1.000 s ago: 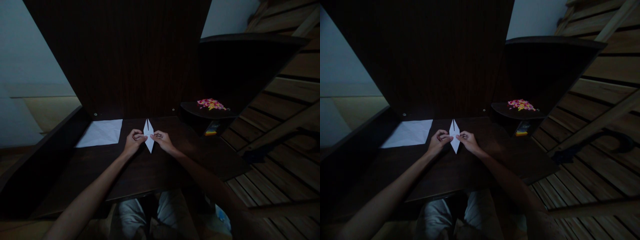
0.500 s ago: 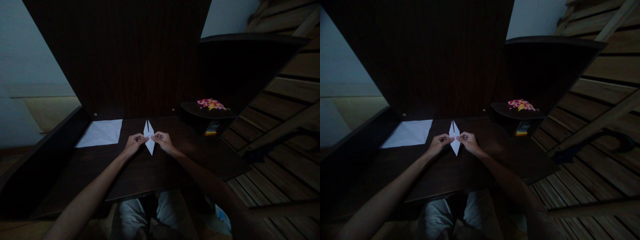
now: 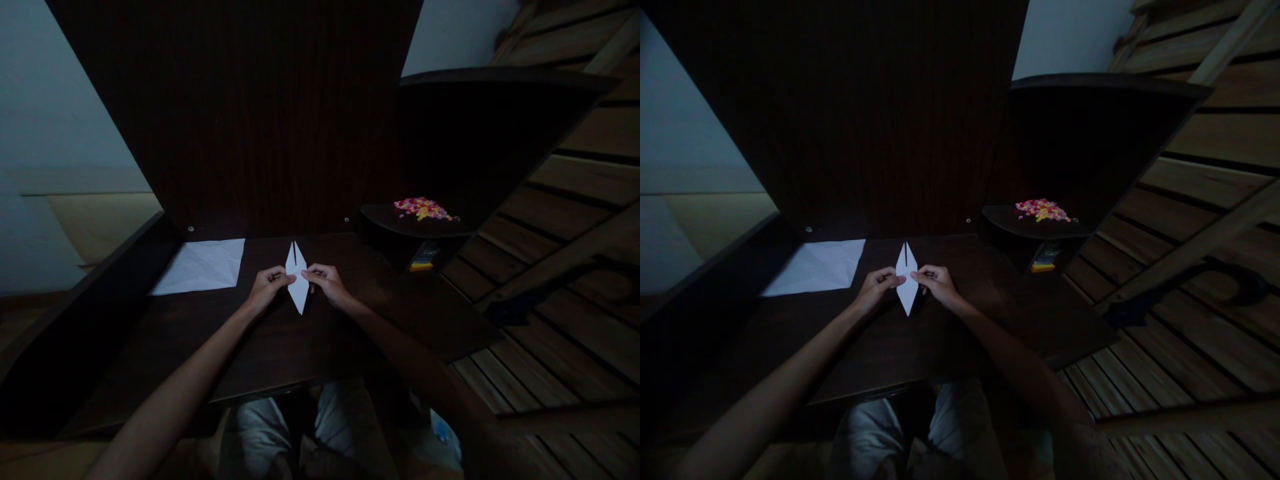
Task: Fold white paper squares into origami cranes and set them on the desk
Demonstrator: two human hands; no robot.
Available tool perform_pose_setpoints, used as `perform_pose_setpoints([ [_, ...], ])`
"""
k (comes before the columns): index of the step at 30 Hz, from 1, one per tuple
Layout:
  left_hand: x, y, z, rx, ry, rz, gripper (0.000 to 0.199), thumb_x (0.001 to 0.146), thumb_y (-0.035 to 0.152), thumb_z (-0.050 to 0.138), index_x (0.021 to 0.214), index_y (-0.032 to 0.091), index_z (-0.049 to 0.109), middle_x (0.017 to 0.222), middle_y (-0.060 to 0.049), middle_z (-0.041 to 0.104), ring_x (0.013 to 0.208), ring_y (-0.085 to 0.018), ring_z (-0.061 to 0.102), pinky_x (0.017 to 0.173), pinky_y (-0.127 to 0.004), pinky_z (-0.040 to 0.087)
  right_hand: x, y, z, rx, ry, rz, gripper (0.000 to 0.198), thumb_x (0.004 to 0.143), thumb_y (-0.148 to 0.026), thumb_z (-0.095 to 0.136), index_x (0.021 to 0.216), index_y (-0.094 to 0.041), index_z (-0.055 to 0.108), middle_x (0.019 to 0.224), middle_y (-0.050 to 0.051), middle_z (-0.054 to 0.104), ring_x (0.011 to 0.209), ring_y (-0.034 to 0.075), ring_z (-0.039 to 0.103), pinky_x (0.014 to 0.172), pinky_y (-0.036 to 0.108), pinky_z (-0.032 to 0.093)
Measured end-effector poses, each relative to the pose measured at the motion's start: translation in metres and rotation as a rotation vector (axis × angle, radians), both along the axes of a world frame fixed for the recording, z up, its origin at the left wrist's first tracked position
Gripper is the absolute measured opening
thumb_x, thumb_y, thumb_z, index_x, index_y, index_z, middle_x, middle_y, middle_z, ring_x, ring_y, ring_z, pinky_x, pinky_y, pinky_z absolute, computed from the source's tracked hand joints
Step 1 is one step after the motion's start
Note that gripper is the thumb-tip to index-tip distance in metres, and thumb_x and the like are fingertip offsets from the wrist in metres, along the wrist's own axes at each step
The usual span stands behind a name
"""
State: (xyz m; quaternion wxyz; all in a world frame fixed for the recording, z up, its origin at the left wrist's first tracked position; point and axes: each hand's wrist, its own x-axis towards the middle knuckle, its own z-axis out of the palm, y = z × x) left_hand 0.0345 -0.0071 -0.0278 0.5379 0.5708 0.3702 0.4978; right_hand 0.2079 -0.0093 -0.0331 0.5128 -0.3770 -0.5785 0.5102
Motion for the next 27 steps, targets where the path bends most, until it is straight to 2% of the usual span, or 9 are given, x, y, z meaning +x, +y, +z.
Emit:
perform_pose_setpoints([
  [6,0.002,-0.002,0.002,-0.028,0.018,0.010,0.028,0.060,0.038,0.078,0.071,0.014,0.067,0.067,0.000,0.066,0.062,-0.014,0.059,0.060,-0.024,0.043,-0.001,0.001,-0.004,0.031,-0.001,0.023,0.035,0.059,-0.044,0.078,0.061,-0.015,0.059,0.053,-0.002,0.055,0.043,0.008,0.048,0.041,0.020,0.037],
  [9,0.002,-0.005,0.004,-0.050,0.016,-0.021,0.032,0.061,0.040,0.078,0.076,0.013,0.069,0.072,-0.002,0.069,0.064,-0.016,0.061,0.060,-0.025,0.045,-0.001,0.000,-0.003,0.033,0.005,0.048,0.035,0.062,-0.045,0.076,0.060,-0.015,0.060,0.052,-0.002,0.055,0.043,0.008,0.049,0.041,0.020,0.038],
  [14,-0.003,-0.009,0.006,-0.122,-0.016,-0.178,0.033,0.061,0.034,0.079,0.083,0.012,0.071,0.074,-0.004,0.070,0.061,-0.015,0.061,0.058,-0.024,0.045,0.002,0.002,-0.003,0.021,0.098,0.051,0.036,0.071,-0.049,0.068,0.062,-0.015,0.060,0.051,-0.002,0.054,0.043,0.008,0.049,0.041,0.020,0.039],
  [20,-0.005,-0.012,0.007,-0.190,-0.002,-0.432,0.036,0.064,0.032,0.077,0.091,0.010,0.072,0.079,-0.008,0.071,0.064,-0.017,0.063,0.061,-0.025,0.047,0.005,0.002,-0.006,-0.016,0.174,0.152,0.036,0.062,-0.047,0.077,0.073,-0.016,0.062,0.059,-0.002,0.058,0.045,0.008,0.049,0.040,0.020,0.041],
  [27,-0.006,-0.011,0.007,-0.196,-0.025,-0.491,0.034,0.064,0.032,0.077,0.091,0.011,0.072,0.079,-0.008,0.071,0.065,-0.016,0.063,0.061,-0.024,0.046,0.006,0.000,-0.004,-0.109,0.246,0.268,0.034,0.063,-0.041,0.077,0.083,-0.017,0.061,0.065,-0.001,0.059,0.048,0.008,0.051,0.041,0.019,0.041],
])
